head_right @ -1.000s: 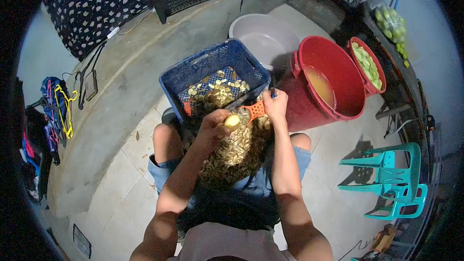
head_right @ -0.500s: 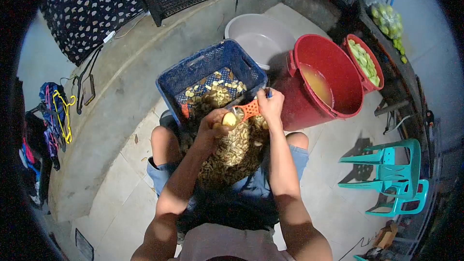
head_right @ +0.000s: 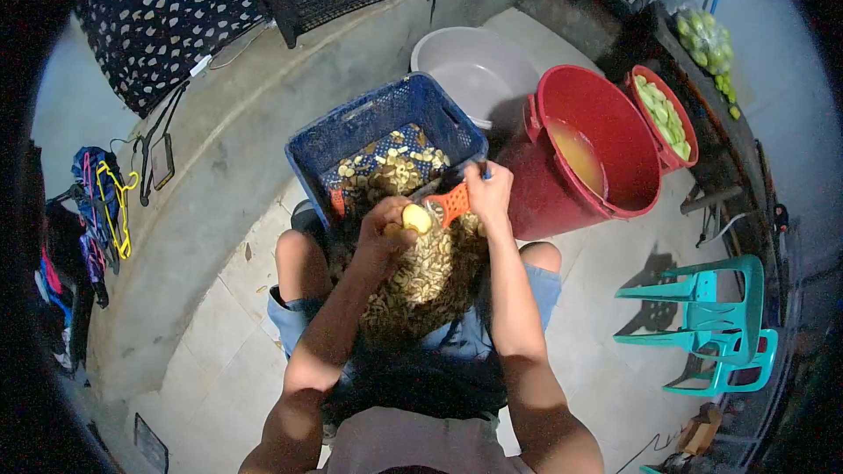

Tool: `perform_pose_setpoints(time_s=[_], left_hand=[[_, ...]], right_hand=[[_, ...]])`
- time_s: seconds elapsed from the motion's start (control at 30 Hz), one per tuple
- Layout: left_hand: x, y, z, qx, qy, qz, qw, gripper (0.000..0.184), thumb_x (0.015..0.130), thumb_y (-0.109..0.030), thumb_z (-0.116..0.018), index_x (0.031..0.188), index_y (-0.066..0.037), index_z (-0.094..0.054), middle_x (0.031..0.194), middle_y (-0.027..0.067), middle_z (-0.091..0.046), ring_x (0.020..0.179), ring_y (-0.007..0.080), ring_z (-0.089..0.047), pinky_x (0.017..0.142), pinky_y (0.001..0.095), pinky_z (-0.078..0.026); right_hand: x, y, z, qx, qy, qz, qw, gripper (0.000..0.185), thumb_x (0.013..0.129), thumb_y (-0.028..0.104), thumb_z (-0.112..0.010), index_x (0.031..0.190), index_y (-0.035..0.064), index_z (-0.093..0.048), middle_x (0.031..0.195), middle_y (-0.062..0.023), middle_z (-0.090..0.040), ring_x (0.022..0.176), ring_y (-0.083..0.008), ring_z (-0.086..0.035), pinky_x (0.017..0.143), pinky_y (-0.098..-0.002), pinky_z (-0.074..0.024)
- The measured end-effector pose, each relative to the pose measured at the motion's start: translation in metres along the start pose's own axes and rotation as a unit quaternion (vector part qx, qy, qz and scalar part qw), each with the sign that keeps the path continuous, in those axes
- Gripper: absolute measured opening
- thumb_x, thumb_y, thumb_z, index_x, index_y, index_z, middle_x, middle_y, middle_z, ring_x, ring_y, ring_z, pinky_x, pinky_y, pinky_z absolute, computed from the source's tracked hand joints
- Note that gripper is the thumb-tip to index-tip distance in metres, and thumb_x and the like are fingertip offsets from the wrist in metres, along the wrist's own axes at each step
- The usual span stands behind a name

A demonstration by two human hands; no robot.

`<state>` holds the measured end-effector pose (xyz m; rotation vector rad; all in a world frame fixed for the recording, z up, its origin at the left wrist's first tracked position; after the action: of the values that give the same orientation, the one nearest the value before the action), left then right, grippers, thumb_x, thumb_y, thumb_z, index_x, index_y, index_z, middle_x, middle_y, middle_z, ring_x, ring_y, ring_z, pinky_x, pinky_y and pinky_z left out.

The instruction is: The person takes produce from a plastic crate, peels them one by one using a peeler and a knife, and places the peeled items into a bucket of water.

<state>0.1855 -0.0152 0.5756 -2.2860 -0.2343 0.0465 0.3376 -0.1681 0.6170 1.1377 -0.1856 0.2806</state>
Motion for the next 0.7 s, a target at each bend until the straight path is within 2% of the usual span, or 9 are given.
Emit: perform_pose_setpoints(time_s=[0.07,0.13,0.27,0.3,0.4,0.47,0.53,0.63,0.7], left_hand=[[-0.001,-0.005,-0.005,-0.015,-0.004,0.005,1.000,0.044,0.070,-0.001,-0.077,0.109,-0.002,-0.057,0.100,0.0042,-0.058,0.090,0.0142,-0.059,0.075,0.0269,-0.050],[-0.003,-0.007,-0.007,-0.049,-0.016,0.022,0.998,0.045,0.070,0.000,-0.076,0.110,-0.001,-0.056,0.099,0.0046,-0.057,0.088,0.0140,-0.058,0.074,0.0263,-0.049],[0.001,0.004,0.003,-0.012,-0.009,-0.006,1.000,0.041,0.071,0.001,-0.074,0.108,0.000,-0.056,0.098,0.0050,-0.057,0.086,0.0143,-0.059,0.072,0.0274,-0.050],[-0.001,0.011,0.002,-0.092,-0.003,0.054,0.994,0.041,0.071,-0.002,-0.076,0.106,0.000,-0.056,0.095,0.0056,-0.058,0.084,0.0144,-0.059,0.070,0.0267,-0.050],[0.002,0.010,-0.001,-0.079,-0.003,0.047,0.996,0.042,0.070,-0.007,-0.076,0.106,-0.003,-0.055,0.090,0.0041,-0.059,0.076,0.0124,-0.060,0.063,0.0234,-0.052],[0.002,0.015,0.005,-0.035,0.008,0.021,0.999,0.040,0.073,-0.010,-0.075,0.107,-0.003,-0.055,0.091,0.0045,-0.059,0.076,0.0117,-0.060,0.065,0.0240,-0.053],[0.000,0.023,0.010,-0.078,-0.020,0.054,0.995,0.037,0.075,-0.011,-0.074,0.106,-0.003,-0.055,0.095,0.0044,-0.059,0.079,0.0115,-0.060,0.066,0.0243,-0.053],[-0.005,0.020,0.002,-0.173,-0.025,0.093,0.980,0.036,0.077,-0.013,-0.074,0.106,-0.004,-0.055,0.098,0.0038,-0.059,0.081,0.0123,-0.061,0.069,0.0244,-0.053],[-0.001,0.026,0.006,-0.164,-0.023,0.074,0.983,0.035,0.078,-0.012,-0.072,0.108,-0.003,-0.055,0.101,0.0043,-0.059,0.082,0.0130,-0.061,0.071,0.0244,-0.054]], right_hand=[[0.005,-0.009,0.002,-0.050,0.006,-0.009,0.999,0.032,0.081,0.020,-0.064,0.061,-0.0017,-0.051,0.053,-0.0022,-0.047,0.054,-0.0066,-0.045,0.051,-0.0296,-0.0372],[0.000,-0.013,-0.005,0.072,0.034,-0.033,0.996,0.032,0.082,0.020,-0.064,0.061,-0.0017,-0.052,0.054,-0.0002,-0.049,0.054,-0.0073,-0.045,0.051,-0.0293,-0.0368],[-0.001,-0.012,-0.005,0.037,0.025,-0.017,0.999,0.031,0.083,0.019,-0.063,0.061,0.0005,-0.052,0.055,0.0033,-0.047,0.055,-0.0054,-0.042,0.051,-0.0287,-0.0354],[0.002,-0.013,-0.003,0.038,0.025,-0.014,0.999,0.031,0.083,0.019,-0.063,0.061,0.0005,-0.052,0.055,0.0033,-0.047,0.055,-0.0054,-0.042,0.051,-0.0287,-0.0354],[0.001,-0.001,-0.003,0.053,0.026,-0.015,0.998,0.029,0.083,0.018,-0.062,0.063,-0.0021,-0.054,0.055,0.0018,-0.048,0.055,-0.0064,-0.043,0.050,-0.0300,-0.0362],[-0.012,0.029,-0.006,0.016,0.052,0.015,0.998,0.028,0.082,0.017,-0.062,0.063,-0.0022,-0.054,0.054,0.0019,-0.048,0.054,-0.0064,-0.042,0.050,-0.0309,-0.0354],[0.001,-0.011,0.001,-0.004,0.005,-0.003,1.000,0.026,0.081,0.015,-0.063,0.063,-0.0016,-0.056,0.054,0.0037,-0.047,0.054,-0.0061,-0.040,0.049,-0.0303,-0.0343],[0.002,-0.018,0.003,0.056,-0.016,-0.017,0.998,0.026,0.081,0.014,-0.064,0.062,-0.0011,-0.054,0.054,0.0033,-0.045,0.054,-0.0056,-0.039,0.048,-0.0296,-0.0340],[-0.013,0.020,0.003,0.079,-0.013,0.006,0.997,0.028,0.081,0.012,-0.064,0.060,-0.0007,-0.051,0.053,0.0030,-0.042,0.054,-0.0052,-0.039,0.047,-0.0292,-0.0332]])
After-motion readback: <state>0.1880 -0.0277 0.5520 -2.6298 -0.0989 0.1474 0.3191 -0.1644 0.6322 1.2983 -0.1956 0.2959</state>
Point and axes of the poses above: each hand's wrist, its own x-axis towards the middle knuckle, its own z-axis out of the back of the hand, y = z × x, the point moved 10 cm from there along x, towards the middle knuckle
